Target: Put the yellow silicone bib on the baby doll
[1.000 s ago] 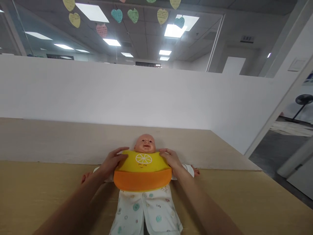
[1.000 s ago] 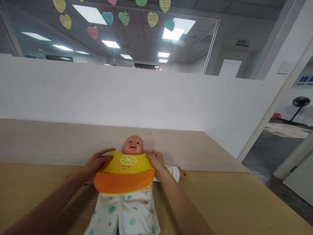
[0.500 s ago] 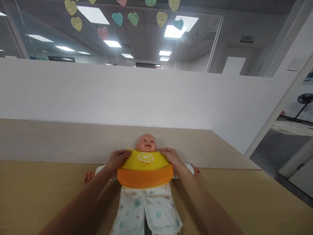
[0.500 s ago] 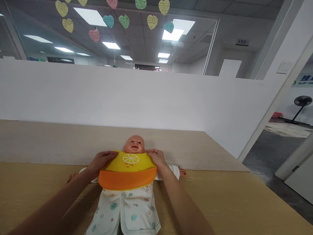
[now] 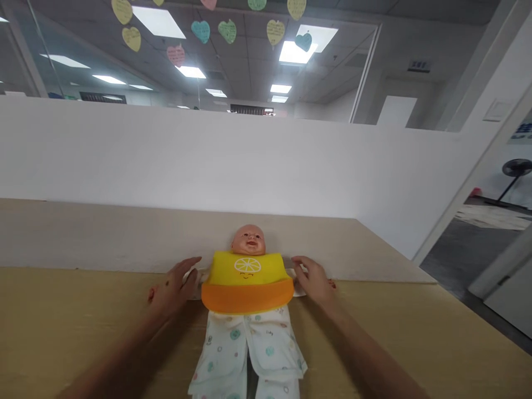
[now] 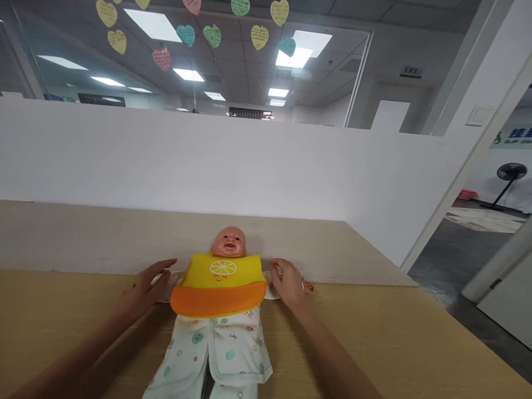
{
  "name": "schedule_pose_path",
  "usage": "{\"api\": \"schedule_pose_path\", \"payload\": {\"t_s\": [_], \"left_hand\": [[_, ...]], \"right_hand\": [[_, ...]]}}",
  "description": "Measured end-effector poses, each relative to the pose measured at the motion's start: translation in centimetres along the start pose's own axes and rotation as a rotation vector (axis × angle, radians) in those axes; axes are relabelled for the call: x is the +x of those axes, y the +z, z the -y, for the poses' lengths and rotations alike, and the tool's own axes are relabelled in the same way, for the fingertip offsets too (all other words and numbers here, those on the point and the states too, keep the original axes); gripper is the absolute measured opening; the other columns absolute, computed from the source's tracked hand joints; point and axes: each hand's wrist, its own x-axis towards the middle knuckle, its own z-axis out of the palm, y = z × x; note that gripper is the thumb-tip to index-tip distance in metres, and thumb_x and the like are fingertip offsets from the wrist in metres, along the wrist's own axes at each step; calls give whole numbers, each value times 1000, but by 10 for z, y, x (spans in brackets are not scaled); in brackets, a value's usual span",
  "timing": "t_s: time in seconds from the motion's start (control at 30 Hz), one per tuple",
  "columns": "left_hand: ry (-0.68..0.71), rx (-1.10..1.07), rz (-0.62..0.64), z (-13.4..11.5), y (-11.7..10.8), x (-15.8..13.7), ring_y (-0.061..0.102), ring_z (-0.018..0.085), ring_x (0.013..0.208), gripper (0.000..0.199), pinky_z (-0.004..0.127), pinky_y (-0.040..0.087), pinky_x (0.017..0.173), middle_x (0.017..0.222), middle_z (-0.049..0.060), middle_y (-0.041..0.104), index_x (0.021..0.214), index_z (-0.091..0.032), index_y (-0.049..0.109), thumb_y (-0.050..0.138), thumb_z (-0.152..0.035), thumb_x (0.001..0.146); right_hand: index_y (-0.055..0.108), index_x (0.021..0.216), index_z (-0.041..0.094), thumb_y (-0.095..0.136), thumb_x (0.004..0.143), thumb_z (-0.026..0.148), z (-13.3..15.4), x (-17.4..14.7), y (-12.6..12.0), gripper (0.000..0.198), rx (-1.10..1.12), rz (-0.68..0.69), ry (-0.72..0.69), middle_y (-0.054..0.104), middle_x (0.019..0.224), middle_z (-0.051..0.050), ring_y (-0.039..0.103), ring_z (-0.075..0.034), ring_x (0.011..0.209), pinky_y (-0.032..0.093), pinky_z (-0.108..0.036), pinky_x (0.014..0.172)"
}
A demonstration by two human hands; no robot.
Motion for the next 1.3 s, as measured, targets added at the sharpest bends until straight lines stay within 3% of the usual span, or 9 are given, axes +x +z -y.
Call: {"api": "schedule_pose_path", "payload": {"t_s": [0.13, 0.2, 0.3, 0.47, 0.57, 0.73, 0.83, 0.97, 1.3], "left_hand": [[547, 318, 15, 43, -9, -15, 58, 26, 113, 41, 42, 48, 96, 118, 11, 66, 117, -19, 61, 46, -40, 86], [692, 442, 7, 57, -11, -17, 58, 28, 114, 43, 45, 47, 97, 121, 12, 64, 121, -17, 58, 52, -38, 84], [764, 531, -12, 69, -11, -12, 60, 29, 111, 36, 47, 46, 96, 120, 11, 65, 120, -19, 59, 48, -32, 88], [817, 539, -3, 80, -9, 0, 61, 27, 108, 32, 47, 45, 96, 117, 8, 67, 118, -22, 61, 44, -24, 90], [801, 507, -33, 82, -6, -1, 60, 25, 106, 32, 44, 46, 95, 114, 8, 68, 119, -22, 60, 49, -24, 88], [677, 396, -52, 73, -6, -9, 56, 27, 111, 41, 43, 48, 94, 113, 10, 68, 122, -17, 57, 53, -33, 85], [591, 334, -54, 68, -9, -10, 57, 24, 112, 38, 39, 49, 93, 113, 9, 68, 120, -18, 58, 46, -36, 90], [528, 345, -71, 67, -9, -9, 62, 24, 104, 38, 40, 50, 90, 108, 11, 69, 113, -16, 62, 42, -41, 92], [465, 381, -85, 60, -9, -8, 65, 22, 85, 33, 35, 51, 79, 89, 7, 72, 90, -20, 65, 38, -39, 93]], "right_hand": [[63, 113, 17, 40, 86, 27, -13, -29, -17, 37, -333, 139, -286, 62, 122, -10, 52, -26, 118, 36, -48, 104], [61, 118, 18, 47, 86, 33, -18, -37, -20, 39, -435, 175, -347, 58, 129, -10, 48, -27, 123, 30, -52, 107], [58, 123, 17, 55, 81, 41, -25, -37, -22, 47, -505, 223, -397, 55, 133, -12, 47, -28, 124, 28, -54, 109], [61, 115, 19, 51, 78, 13, -32, -31, -23, 40, -568, 223, -429, 61, 123, -11, 56, -23, 114, 30, -51, 108], [63, 111, 19, 48, 75, 5, -30, -32, -24, 42, -601, 234, -434, 64, 119, -10, 58, -23, 110, 31, -51, 108], [59, 118, 17, 55, 76, 20, -28, -38, -24, 42, -512, 193, -411, 61, 124, -11, 55, -27, 114, 32, -53, 106], [60, 115, 18, 52, 84, 34, -39, -37, -26, 36, -395, 95, -382, 64, 119, -10, 56, -26, 113, 36, -51, 103], [63, 106, 16, 41, 92, 40, -60, -36, -29, 36, -374, -17, -303, 67, 111, -11, 59, -27, 106, 42, -47, 95], [64, 103, 19, 30, 97, 39, -62, -27, -27, 40, -455, 68, -322, 68, 103, -8, 61, -23, 96, 43, -41, 89]]}}
